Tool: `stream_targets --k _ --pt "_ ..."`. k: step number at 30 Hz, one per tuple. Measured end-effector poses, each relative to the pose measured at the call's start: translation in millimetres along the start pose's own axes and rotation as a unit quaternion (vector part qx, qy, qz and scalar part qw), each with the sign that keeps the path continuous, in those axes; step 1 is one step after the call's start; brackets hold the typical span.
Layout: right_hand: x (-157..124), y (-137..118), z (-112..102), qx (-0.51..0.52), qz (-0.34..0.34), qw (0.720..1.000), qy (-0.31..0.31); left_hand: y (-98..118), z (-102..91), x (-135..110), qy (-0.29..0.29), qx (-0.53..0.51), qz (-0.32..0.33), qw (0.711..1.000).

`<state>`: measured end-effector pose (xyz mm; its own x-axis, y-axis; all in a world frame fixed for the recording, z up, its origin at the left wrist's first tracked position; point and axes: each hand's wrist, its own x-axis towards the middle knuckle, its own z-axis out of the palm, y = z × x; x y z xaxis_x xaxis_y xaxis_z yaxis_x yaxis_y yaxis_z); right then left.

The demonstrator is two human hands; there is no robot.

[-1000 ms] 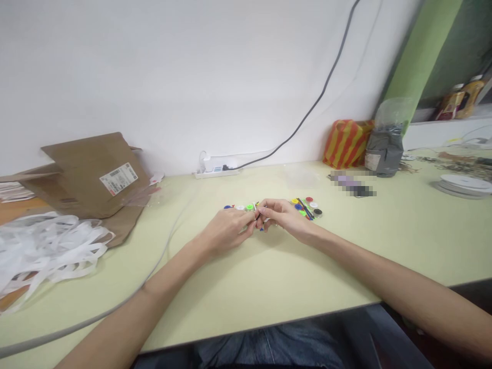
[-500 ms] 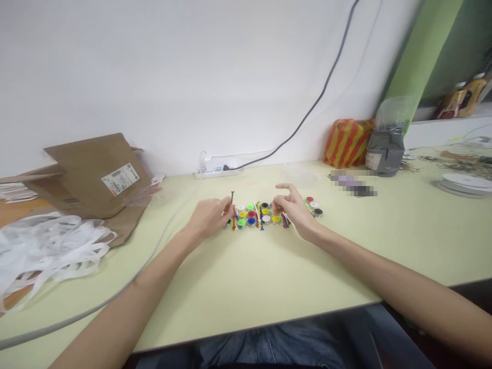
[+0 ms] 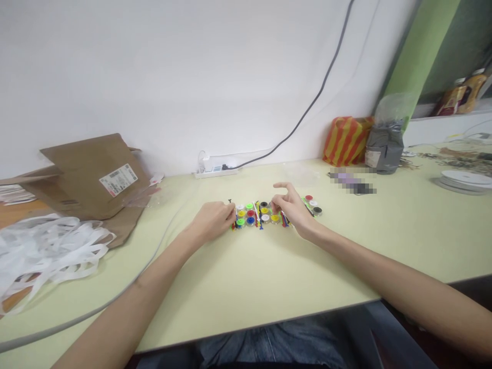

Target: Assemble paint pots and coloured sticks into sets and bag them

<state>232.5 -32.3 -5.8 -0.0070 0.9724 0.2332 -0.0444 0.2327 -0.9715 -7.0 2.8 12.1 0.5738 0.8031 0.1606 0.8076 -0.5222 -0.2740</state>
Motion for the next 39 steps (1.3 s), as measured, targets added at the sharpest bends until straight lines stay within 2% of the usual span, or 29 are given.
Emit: stream_targets --k 13,18,26,30,34,36,39 --pt "1 3 -1 0.001 -0.005 0.999 -0.038 -1 4.8 3 0.007 0.02 0.034 0.999" --pt "2 7 -1 -0.007 -0.004 0.998 -0.066 -1 4.8 3 0.003 0.014 0.037 0.999" --pt "1 3 0 -0.014 0.001 0.997 -0.07 1 0.6 2 0.003 0.005 0.028 1.0" --pt "1 2 0 -0.01 -0.001 0.998 -0.069 -3 -3.3 2 0.031 0.02 -0.007 0.999" --pt "3 2 -1 -0.003 -0.006 0.998 -0.064 -18 -4.0 1 0.064 0.017 -0.061 0.996" --pt "5 3 -3 -0.004 -0.008 0.998 -0.054 -30 -1.9 -1 0.055 0.016 -0.097 0.994" --pt "11 7 -8 -0.013 -0.021 0.999 -0.03 -49 4.2 -4 0.006 0.017 -0.141 0.99"
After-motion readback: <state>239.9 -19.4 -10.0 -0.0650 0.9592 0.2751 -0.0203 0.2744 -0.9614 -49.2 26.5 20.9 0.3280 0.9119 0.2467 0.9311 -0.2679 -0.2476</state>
